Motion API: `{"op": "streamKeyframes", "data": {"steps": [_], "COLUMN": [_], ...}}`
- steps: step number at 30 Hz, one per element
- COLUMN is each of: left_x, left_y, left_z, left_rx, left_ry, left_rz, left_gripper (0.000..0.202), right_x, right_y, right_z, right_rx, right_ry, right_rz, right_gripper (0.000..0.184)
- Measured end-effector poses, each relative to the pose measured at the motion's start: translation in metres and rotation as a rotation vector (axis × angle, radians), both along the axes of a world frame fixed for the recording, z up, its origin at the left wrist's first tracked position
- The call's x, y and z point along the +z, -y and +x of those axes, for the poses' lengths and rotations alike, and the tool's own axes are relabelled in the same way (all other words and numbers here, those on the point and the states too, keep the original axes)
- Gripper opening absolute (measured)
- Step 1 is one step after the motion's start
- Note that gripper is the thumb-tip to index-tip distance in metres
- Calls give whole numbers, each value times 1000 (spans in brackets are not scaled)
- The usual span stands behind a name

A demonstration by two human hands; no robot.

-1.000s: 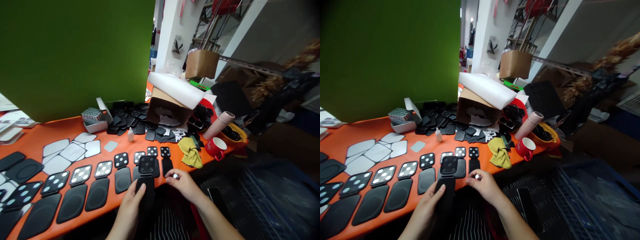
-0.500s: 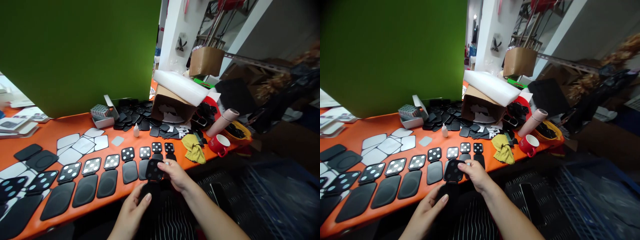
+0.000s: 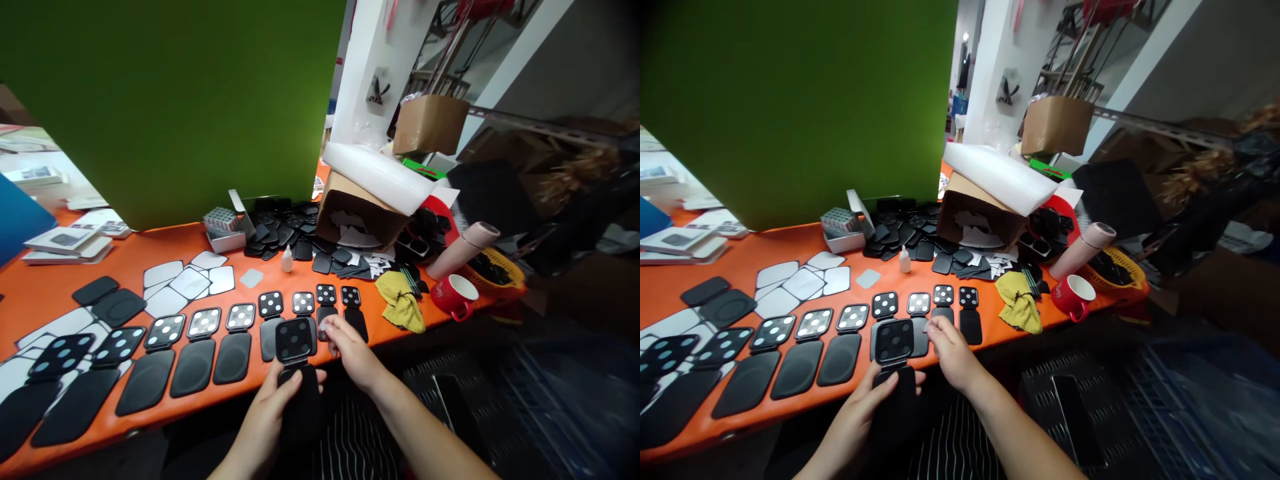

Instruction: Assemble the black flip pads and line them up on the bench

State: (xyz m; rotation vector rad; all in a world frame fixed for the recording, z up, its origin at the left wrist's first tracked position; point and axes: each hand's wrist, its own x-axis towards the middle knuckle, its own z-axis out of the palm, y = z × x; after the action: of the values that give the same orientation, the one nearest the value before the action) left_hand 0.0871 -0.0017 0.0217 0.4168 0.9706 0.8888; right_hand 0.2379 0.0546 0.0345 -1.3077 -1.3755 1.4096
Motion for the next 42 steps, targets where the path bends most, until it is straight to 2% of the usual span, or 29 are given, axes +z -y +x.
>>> {"op": "streamKeyframes", "data": {"steps": [2, 4, 7, 12, 17, 20, 24, 29, 36, 40, 42], "left_x": [-6, -11, -16, -19, -28, -31, -28, -27, -30, -23, -24], "left_y": [-2, -3, -2, 2, 6, 7, 8, 7, 6, 0, -2], "left_z": [-3, -3, -2, 0, -2, -4, -5, -6, -5, -1, 0], "left_rx": [-1, 0, 22, -25, -124, -187, -251, -278, -232, -150, -107], "left_ry": [26, 15, -114, -334, -660, -747, -788, -815, -665, -505, -463], "left_rz": [10, 43, 154, 332, 537, 621, 629, 636, 567, 418, 364], "left_gripper": [52, 54, 55, 53, 53, 56, 56, 54, 57, 68, 71], "right_x": [7, 14, 20, 16, 13, 15, 18, 15, 2, 2, 4], "right_y": [3, 9, 16, 20, 22, 22, 22, 16, 17, 21, 22], "right_z": [1, -3, -13, -23, -24, -21, -16, -17, -25, -25, -24], "right_rx": [15, 95, 204, 120, 179, 233, 364, 333, 315, 309, 327], "right_ry": [144, 272, 459, 664, 845, 892, 855, 831, 735, 713, 709], "right_rz": [111, 173, 232, 335, 409, 435, 430, 418, 471, 433, 413], "right_gripper": [20, 20, 18, 16, 22, 24, 22, 26, 26, 20, 17]}}
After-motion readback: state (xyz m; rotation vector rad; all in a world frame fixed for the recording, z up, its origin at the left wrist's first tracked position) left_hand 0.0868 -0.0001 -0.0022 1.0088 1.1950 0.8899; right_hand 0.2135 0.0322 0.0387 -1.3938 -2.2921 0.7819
